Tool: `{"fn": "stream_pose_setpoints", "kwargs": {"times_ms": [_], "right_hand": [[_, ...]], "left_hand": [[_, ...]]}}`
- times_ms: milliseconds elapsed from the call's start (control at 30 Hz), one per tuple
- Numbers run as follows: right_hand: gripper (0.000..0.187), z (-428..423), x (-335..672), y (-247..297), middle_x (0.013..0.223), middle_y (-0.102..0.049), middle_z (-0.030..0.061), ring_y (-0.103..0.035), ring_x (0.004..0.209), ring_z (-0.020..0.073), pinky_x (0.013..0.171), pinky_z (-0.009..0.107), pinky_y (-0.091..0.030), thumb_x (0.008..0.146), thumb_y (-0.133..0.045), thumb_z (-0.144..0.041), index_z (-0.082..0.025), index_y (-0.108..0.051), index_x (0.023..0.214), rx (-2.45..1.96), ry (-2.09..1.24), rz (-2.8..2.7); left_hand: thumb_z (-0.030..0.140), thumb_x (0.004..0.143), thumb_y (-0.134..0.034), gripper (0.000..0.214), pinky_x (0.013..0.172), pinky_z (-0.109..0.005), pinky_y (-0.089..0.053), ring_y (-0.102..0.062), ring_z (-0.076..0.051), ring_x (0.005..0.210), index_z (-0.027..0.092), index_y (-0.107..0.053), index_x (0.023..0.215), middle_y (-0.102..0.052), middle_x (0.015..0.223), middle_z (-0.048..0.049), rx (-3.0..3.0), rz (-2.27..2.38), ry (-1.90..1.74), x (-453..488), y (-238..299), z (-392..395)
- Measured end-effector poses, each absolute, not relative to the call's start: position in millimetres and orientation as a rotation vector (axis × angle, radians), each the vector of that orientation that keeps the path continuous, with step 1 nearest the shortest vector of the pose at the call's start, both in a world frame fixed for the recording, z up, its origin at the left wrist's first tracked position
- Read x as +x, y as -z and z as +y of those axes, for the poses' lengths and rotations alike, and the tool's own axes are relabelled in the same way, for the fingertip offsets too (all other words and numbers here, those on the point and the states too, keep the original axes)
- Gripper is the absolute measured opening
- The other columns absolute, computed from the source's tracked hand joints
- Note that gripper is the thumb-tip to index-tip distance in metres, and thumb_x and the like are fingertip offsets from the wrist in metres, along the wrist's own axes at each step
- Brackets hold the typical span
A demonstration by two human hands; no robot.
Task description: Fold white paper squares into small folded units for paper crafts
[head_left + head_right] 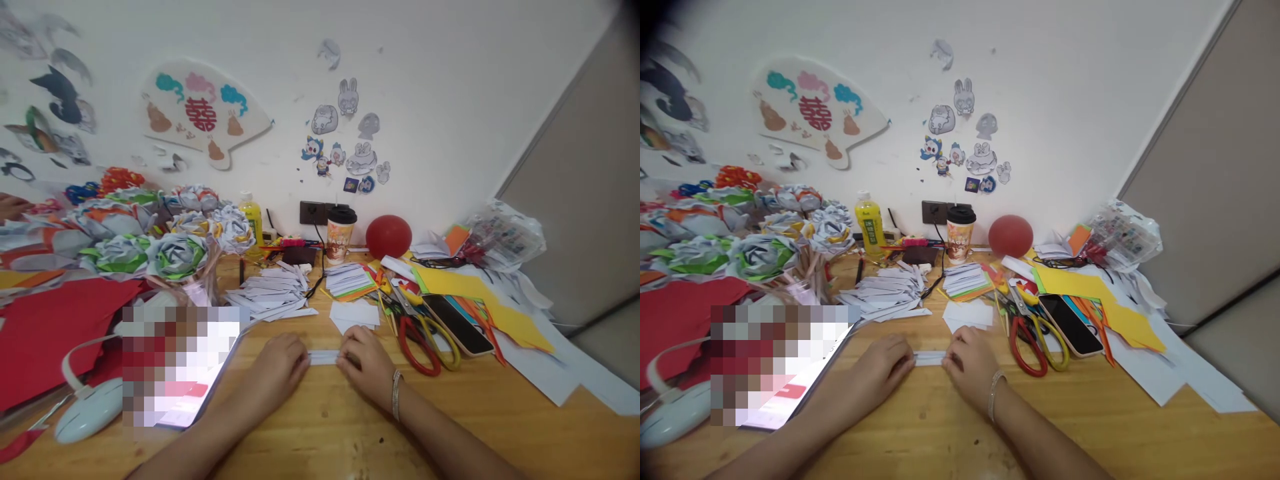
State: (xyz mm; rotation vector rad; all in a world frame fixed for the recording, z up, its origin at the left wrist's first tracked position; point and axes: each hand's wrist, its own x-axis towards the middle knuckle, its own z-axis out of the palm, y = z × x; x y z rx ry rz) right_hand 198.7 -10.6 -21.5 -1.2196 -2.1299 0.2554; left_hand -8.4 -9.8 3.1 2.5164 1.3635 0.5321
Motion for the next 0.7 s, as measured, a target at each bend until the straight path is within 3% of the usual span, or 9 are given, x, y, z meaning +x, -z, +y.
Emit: {"fn": "stream_pose_setpoints", "kwargs": {"times_ms": [233, 467, 700], "right_hand": [[0.012, -13, 193, 25, 0.08, -0.054, 0.0016, -0.048, 0.078, 0.0166, 0.069, 0.028, -0.037, 0.069, -0.063, -0.008, -0.018, -0.056, 0.07, -1.32, -0.25, -2.067], [0.015, -15, 197, 23, 0.084, -0.056, 0.004, -0.045, 0.076, 0.0171, 0.067, 0.03, -0.033, 0.082, -0.054, -0.012, -0.022, -0.065, 0.083, -1.001, 0.149, -2.341], [0.026, -18, 215, 6, 0.09, -0.057, 0.0068, -0.047, 0.082, 0.0202, 0.069, 0.035, -0.038, 0.071, -0.053, -0.011, -0.021, -0.066, 0.091, -0.933, 0.002, -2.438]], "left_hand": [[0.014, 0.079, -0.051, 0.008, 0.066, -0.029, -0.038, -0.052, -0.019, 0.074, 0.017, -0.055, 0.072, -0.057, 0.074, -0.0025, 2.393, 1.523, -0.633, -4, 1, -10], [0.021, 0.09, -0.045, 0.016, 0.073, -0.033, -0.037, -0.048, -0.02, 0.082, 0.019, -0.061, 0.088, -0.056, 0.085, -0.0033, 2.754, 1.227, -0.477, -8, -8, -13], [0.017, 0.089, -0.044, 0.022, 0.071, -0.033, -0.036, -0.05, -0.021, 0.084, 0.022, -0.065, 0.094, -0.057, 0.088, -0.0055, 2.847, 1.105, -0.341, -19, -24, -17]]}}
